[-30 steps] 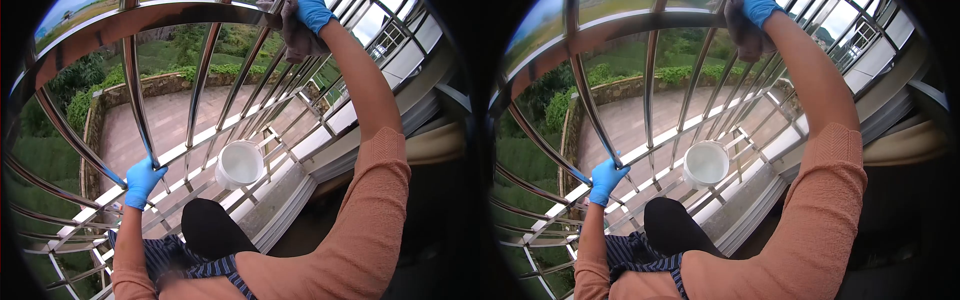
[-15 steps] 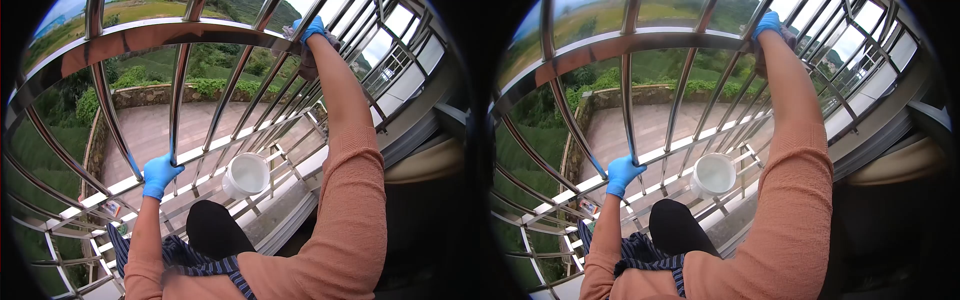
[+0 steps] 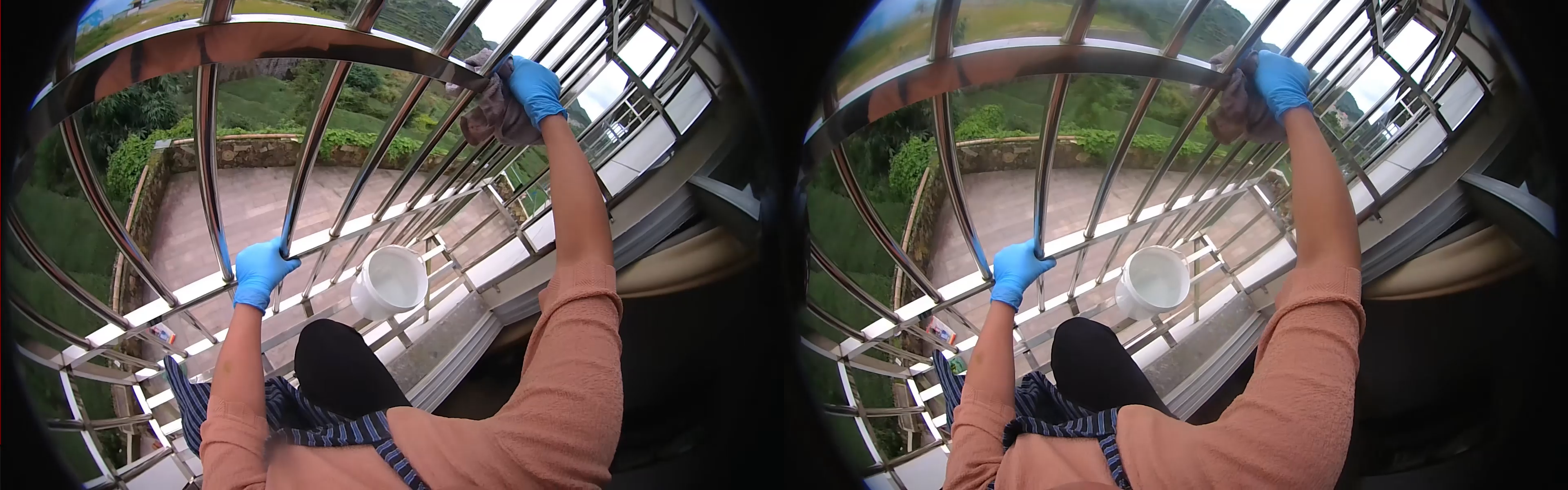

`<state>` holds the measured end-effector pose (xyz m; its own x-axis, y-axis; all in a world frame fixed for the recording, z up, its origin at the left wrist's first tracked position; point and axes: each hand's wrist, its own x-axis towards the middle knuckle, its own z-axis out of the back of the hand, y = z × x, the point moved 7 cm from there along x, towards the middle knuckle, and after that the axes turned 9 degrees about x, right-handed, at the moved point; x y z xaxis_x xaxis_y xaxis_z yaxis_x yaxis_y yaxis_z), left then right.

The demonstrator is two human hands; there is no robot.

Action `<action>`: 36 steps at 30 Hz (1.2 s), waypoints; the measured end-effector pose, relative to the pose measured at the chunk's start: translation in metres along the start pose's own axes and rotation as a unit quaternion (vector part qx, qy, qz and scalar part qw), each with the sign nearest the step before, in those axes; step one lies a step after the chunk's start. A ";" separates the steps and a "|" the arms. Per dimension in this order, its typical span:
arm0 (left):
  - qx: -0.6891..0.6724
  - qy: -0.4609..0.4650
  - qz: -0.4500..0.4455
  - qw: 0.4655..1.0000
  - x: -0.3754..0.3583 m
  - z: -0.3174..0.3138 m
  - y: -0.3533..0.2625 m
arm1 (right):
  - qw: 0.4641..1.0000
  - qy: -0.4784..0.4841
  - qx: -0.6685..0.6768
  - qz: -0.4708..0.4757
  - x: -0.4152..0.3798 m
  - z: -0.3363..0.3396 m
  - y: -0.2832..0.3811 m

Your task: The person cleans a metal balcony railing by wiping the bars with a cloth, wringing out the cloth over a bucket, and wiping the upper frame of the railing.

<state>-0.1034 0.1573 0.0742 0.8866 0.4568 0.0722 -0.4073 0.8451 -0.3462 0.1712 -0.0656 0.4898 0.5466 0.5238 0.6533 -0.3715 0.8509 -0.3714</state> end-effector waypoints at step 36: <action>0.034 0.003 0.016 0.999 0.000 -0.005 -0.009 | 0.689 -0.345 0.586 -0.250 -0.151 -0.077 0.126</action>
<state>-0.0984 0.1484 0.0723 0.8740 0.4826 0.0567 -0.4493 0.8470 -0.2840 0.0996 -0.0342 0.2928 0.4890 -0.3110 0.8149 -0.8388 0.0887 0.5372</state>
